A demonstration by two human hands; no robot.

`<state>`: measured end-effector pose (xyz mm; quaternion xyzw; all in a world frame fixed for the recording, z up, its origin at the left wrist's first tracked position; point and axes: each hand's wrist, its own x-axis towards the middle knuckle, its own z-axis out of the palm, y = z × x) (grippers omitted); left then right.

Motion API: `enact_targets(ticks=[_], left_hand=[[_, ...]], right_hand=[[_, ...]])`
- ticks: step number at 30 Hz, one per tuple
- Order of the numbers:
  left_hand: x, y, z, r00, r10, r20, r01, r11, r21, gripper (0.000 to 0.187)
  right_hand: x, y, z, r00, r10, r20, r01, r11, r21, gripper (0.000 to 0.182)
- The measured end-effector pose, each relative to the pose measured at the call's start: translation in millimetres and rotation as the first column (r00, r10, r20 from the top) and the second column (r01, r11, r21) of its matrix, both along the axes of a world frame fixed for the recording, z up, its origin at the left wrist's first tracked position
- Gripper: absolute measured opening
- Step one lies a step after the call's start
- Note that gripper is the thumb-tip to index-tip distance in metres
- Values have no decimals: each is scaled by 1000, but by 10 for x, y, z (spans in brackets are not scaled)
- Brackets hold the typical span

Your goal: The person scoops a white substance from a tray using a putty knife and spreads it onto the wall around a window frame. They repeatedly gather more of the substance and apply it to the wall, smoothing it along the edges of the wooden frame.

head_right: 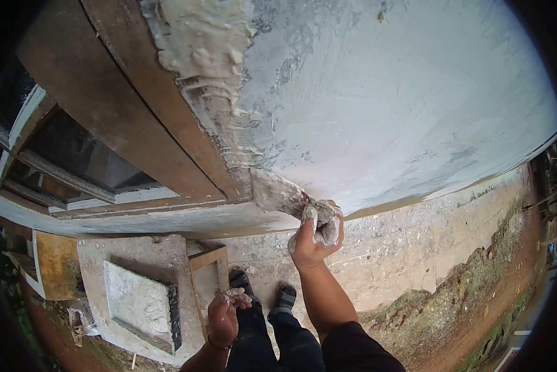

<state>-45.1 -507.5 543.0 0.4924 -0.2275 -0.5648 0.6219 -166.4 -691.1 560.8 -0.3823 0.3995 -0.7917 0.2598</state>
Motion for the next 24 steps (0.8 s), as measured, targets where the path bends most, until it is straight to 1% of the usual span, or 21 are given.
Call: enact_targets(ticks=[1,3,4,5,8,9,11,12,13,15,16,17,19,20,21,23,24], left_hand=[[8,9,0,1000,2,7,-2,1000,3,33],[21,23,-13,1000,6,15,-6,1000,0,33],[27,28,-26,1000,9,30,-9,1000,-1,33],[31,36,-35,999,12,46,-12,1000,-1,33],[27,56,-48,998,11,66,-10,1000,-2,33],[19,62,-39,998,11,67,-11,1000,-3,33],[-10,70,-12,1000,27,-13,-27,1000,8,33],[-16,83,-16,999,28,-14,-28,1000,5,33],[-20,100,-31,999,36,-18,-36,999,-4,33],[-20,121,-75,999,46,-23,-47,999,-21,32],[-14,137,-99,999,46,-8,-46,999,-24,32],[-12,140,-115,999,45,6,-45,999,-27,32],[-31,129,-108,998,65,-29,-65,997,-28,31],[-36,127,-107,995,83,-62,-85,996,-25,31],[-35,134,-128,995,83,-61,-85,996,-25,31],[-30,153,-185,998,62,-7,-62,998,-33,31],[-35,144,-178,998,63,-10,-63,997,-34,31]], right_hand=[[-6,23,38,1000,-2,2,2,1000,-3,28],[-27,73,66,993,102,-66,-110,984,-140,28],[-11,86,41,995,102,-7,-102,982,-157,29],[6,85,49,995,103,-6,-103,982,-160,29],[33,47,110,985,137,-101,-156,965,-210,28],[12,28,100,985,138,-100,-156,965,-211,28],[-47,-22,18,938,90,-336,-160,970,-185,34],[-20,-40,-38,977,111,-183,-149,967,-206,31],[-25,-35,-58,976,113,-184,-151,966,-211,31],[-56,5,-65,993,79,-91,-96,974,-207,31],[-111,25,-38,979,107,-174,-144,965,-218,32],[-102,43,-21,979,106,-175,-144,964,-222,32],[-23,89,70,991,125,-52,-133,972,-195,27],[-1,89,97,986,136,-95,-152,968,-199,27],[10,72,85,986,136,-94,-152,968,-199,27],[23,18,44,965,88,-247,-130,978,-163,27],[35,-18,35,976,94,-197,-127,978,-167,28]])
